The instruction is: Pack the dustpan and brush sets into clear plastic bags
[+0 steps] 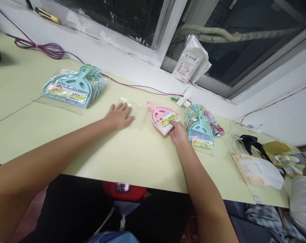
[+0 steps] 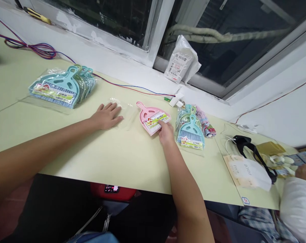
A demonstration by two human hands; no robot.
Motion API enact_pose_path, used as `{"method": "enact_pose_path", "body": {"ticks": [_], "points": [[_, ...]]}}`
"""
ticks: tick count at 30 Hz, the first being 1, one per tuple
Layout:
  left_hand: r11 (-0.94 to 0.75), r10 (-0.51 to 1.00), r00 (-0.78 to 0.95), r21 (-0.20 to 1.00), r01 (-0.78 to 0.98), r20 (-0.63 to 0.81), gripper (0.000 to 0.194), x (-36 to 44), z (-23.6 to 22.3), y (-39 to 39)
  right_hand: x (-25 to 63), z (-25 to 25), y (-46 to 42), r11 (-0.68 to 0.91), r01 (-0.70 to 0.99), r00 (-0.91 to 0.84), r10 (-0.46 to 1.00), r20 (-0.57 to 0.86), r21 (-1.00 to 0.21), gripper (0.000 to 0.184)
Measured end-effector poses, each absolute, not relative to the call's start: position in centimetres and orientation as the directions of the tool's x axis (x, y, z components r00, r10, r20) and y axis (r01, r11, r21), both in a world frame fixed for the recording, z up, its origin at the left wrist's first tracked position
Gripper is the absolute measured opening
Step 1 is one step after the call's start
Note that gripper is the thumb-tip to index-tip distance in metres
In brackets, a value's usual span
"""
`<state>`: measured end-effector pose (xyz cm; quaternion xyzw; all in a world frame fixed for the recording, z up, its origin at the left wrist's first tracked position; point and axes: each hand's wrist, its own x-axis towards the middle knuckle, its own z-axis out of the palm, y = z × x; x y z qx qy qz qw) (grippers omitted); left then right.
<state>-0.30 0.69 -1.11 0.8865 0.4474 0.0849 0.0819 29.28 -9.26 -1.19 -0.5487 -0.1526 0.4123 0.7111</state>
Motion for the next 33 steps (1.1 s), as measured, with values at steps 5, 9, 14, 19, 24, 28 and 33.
{"method": "enact_pose_path", "body": {"ticks": [5, 9, 14, 19, 24, 28, 33], "points": [[-0.497, 0.864, 0.501, 0.252, 0.83, 0.051, 0.075, -1.1, -0.7, 3.6, 29.0, -1.2, -9.4, 0.021, -0.422, 0.556, 0.795, -0.241, -0.906, 0.023], [-0.484, 0.875, 0.402, 0.452, 0.749, 0.271, 0.072, -1.4, 0.2, 3.5, 28.1, -0.7, -9.9, 0.019, -0.426, 0.49, 0.845, -0.213, -0.905, 0.021], [-0.187, 0.916, 0.382, 0.971, 0.147, 0.118, 0.07, 0.1, 2.6, 0.0, 25.9, 0.1, -10.8, 0.011, -0.42, 0.364, 0.918, -0.158, -0.908, 0.018], [0.124, 0.872, 0.483, 0.99, -0.068, -0.076, 0.044, 2.1, 2.0, -1.1, 23.8, 0.5, -11.6, -0.049, -0.408, 0.201, 0.969, -0.142, -0.912, 0.02], [0.086, 0.936, 0.348, 0.994, -0.063, -0.059, 0.031, 1.9, 1.5, -0.3, 23.4, 0.5, -11.8, -0.091, -0.386, 0.16, 0.974, -0.163, -0.918, 0.017], [0.042, 0.978, 0.207, 0.993, -0.114, -0.017, 0.028, 1.0, 2.1, 0.4, 24.5, 0.1, -11.4, -0.092, -0.367, 0.278, 0.939, -0.203, -0.926, 0.012], [-0.033, 0.997, 0.063, 0.979, -0.2, 0.046, 0.024, -0.1, 2.4, 1.8, 27.3, -1.0, -10.1, -0.03, -0.358, 0.463, 0.862, -0.206, -0.933, 0.016]]}}
